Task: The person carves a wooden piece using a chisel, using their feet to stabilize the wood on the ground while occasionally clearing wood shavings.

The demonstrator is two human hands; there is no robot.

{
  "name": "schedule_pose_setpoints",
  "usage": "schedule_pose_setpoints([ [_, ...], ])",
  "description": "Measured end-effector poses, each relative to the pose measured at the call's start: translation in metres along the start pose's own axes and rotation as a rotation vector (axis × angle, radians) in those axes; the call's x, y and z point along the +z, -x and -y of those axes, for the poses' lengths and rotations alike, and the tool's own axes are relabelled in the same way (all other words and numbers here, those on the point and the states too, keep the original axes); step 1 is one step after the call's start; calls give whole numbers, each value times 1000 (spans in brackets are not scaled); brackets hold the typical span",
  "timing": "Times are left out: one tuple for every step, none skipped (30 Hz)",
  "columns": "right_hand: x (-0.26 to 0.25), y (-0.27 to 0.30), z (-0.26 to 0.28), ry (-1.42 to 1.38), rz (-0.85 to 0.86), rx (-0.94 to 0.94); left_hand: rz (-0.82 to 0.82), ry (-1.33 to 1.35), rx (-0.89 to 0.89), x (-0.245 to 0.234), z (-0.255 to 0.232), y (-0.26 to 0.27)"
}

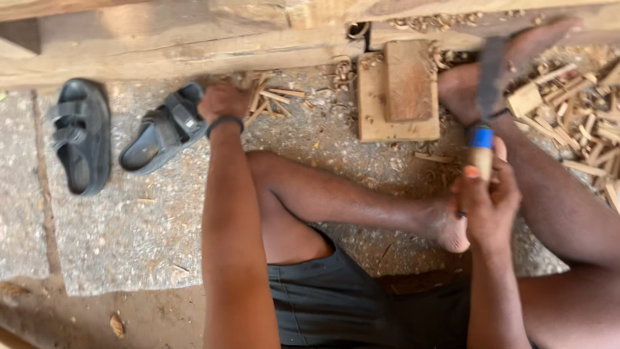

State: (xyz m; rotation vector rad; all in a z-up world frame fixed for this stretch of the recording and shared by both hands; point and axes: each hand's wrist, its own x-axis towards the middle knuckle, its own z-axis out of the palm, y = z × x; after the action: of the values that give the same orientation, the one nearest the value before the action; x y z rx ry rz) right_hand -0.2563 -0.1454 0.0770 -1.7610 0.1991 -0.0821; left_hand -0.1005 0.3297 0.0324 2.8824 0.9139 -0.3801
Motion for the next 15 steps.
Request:
schedule_pose_setpoints([
  [-4,-2,2,-25,-9,-15,-36,-19,53,-2,-2,-1],
  [-7,-5,3,-49,-18,-29,-71,-38,107,-6,-3,-3],
  [-12,-2,2,-97,-43,-35,-93,-65,171,-4,-4,0],
  [-20,1,2,-144,-69,-41,-175,4,163,-4,-2,4],
  [-27,0,3,-189,-97,-59,-263,85,156,-6,-3,8],
  [-34,1,5,-228,-134,-37,-351,167,147,-9,-3,13],
  [-41,0,7,-275,-176,-23,-424,244,177,-16,-7,15],
  [-48,-2,8,-322,-217,-11,-496,322,209,-21,-9,22],
  [-56,-3,7,-378,-219,-54,-562,401,251,-25,-11,31],
  [-66,-5,4,-435,-219,-99,-603,443,373,-30,-14,38],
  [-80,0,-2,-484,-230,-137,-627,483,503,-32,-23,47],
  [-95,4,-10,-521,-302,-113,-649,525,633,-35,-32,56],
  [-112,4,-16,-556,-369,-98,-555,588,703,-37,-43,66],
  [-129,8,-22,-592,-435,-84,-458,647,772,-39,-55,76],
  [-144,9,-26,-698,-395,-111,-368,699,841,-44,-69,84],
])
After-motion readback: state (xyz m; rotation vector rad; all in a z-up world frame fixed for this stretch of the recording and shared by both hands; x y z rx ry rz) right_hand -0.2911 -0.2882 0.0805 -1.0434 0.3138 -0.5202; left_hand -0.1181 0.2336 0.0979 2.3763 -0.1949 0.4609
